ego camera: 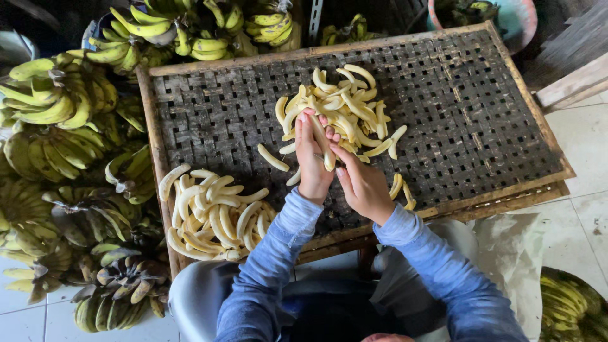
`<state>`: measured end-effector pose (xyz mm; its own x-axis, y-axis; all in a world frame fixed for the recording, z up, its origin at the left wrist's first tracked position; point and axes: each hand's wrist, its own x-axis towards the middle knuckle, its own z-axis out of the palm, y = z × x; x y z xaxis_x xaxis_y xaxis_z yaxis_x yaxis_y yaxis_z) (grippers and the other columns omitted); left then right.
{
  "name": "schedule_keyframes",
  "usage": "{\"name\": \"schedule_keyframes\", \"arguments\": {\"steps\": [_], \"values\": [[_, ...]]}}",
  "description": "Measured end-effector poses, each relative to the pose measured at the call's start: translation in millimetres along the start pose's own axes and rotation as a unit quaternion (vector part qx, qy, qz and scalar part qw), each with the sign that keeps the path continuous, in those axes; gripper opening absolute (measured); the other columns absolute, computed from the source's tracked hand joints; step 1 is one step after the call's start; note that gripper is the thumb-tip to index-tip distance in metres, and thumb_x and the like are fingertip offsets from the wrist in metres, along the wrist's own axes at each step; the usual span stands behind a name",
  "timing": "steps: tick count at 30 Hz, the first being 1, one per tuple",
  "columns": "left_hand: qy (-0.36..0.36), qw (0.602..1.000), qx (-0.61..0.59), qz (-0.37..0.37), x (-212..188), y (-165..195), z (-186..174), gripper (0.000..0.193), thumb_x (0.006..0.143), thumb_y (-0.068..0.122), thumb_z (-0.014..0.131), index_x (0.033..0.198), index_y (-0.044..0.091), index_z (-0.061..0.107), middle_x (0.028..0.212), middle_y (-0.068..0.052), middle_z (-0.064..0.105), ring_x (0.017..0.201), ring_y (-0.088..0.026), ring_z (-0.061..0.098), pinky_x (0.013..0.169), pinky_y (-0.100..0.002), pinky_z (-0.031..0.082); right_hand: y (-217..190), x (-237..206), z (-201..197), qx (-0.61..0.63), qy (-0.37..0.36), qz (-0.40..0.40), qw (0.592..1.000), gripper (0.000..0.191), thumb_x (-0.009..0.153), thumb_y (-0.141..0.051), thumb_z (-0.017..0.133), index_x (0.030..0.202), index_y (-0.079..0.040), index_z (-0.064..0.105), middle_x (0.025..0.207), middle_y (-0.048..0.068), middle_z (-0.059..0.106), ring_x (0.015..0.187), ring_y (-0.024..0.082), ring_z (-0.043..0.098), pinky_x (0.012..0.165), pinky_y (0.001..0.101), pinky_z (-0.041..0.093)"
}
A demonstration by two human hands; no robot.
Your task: The person sits at a woven bamboo tray and peels small bananas one at a time, using a small knife to trim the peel and pulling the peel off by hand. Peeled bananas are placed in a pile on the tray and discarded peels are set aside at the edge.
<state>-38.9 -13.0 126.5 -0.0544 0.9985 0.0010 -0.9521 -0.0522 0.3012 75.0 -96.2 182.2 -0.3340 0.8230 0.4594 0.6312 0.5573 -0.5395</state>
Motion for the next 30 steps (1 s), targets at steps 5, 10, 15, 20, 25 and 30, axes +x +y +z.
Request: {"name": "schedule_keyframes", "arguments": {"steps": [5, 10, 15, 20, 25, 30], "values": [[-0.006, 0.998, -0.054, -0.034, -1, -11, -8, 0.022, 0.116, 0.025, 0.036, 0.119, 0.008, 0.05, 0.1, -0.01, 0.057, 0.086, -0.023, 0.063, 0.089, -0.04, 0.058, 11, -1, 3, -0.018, 0.012, -0.004, 1.0, 0.047, 0.104, -0.011, 0.055, 0.149, -0.006, 0.047, 0.131, 0.02, 0.068, 0.094, 0.038, 0.074, 0.074, 0.0432, 0.059], [-0.03, 0.997, -0.049, -0.044, -5, -20, -12, 0.024, 0.118, 0.022, 0.033, 0.118, 0.004, 0.05, 0.101, -0.017, 0.063, 0.112, -0.038, 0.069, 0.111, -0.049, 0.052, 25, 2, 4, -0.036, 0.018, 0.001, 0.999, 0.05, 0.102, -0.007, 0.055, 0.15, -0.006, 0.044, 0.132, 0.021, 0.068, 0.091, 0.038, 0.074, 0.073, 0.0434, 0.059], [0.009, 0.992, -0.019, -0.122, -4, -27, -22, 0.027, 0.117, 0.025, 0.03, 0.114, 0.005, 0.048, 0.122, -0.028, 0.064, 0.123, -0.039, 0.065, 0.113, -0.049, 0.047, 38, 2, 6, -0.066, 0.028, -0.029, 0.997, 0.053, 0.1, -0.005, 0.054, 0.151, -0.006, 0.042, 0.132, 0.022, 0.068, 0.088, 0.037, 0.074, 0.069, 0.0411, 0.059], [0.034, 0.976, -0.044, -0.21, 5, -37, -54, 0.032, 0.113, 0.022, 0.026, 0.12, 0.003, 0.051, 0.13, -0.023, 0.065, 0.122, -0.032, 0.064, 0.111, -0.043, 0.048, 58, 5, 12, -0.122, 0.001, 0.0, 0.993, 0.048, 0.101, -0.01, 0.059, 0.147, -0.008, 0.045, 0.117, 0.017, 0.073, 0.073, 0.034, 0.073, 0.057, 0.0419, 0.055], [-0.025, 0.975, -0.078, -0.209, 13, -50, -92, 0.029, 0.124, 0.017, 0.036, 0.133, -0.003, 0.055, 0.12, -0.017, 0.066, 0.107, -0.03, 0.061, 0.098, -0.043, 0.048, 83, 9, 25, -0.116, 0.011, -0.007, 0.993, 0.044, 0.104, -0.013, 0.06, 0.144, -0.009, 0.043, 0.115, 0.017, 0.072, 0.072, 0.036, 0.072, 0.056, 0.0439, 0.054], [0.09, 0.945, -0.075, -0.304, 34, -51, -113, 0.033, 0.107, 0.027, 0.037, 0.125, 0.004, 0.053, 0.115, -0.017, 0.066, 0.106, -0.03, 0.065, 0.097, -0.045, 0.054, 112, 13, 36, -0.181, 0.012, 0.099, 0.978, 0.048, 0.104, -0.017, 0.056, 0.146, -0.007, 0.036, 0.115, 0.021, 0.071, 0.065, 0.038, 0.071, 0.052, 0.0459, 0.053]]}}
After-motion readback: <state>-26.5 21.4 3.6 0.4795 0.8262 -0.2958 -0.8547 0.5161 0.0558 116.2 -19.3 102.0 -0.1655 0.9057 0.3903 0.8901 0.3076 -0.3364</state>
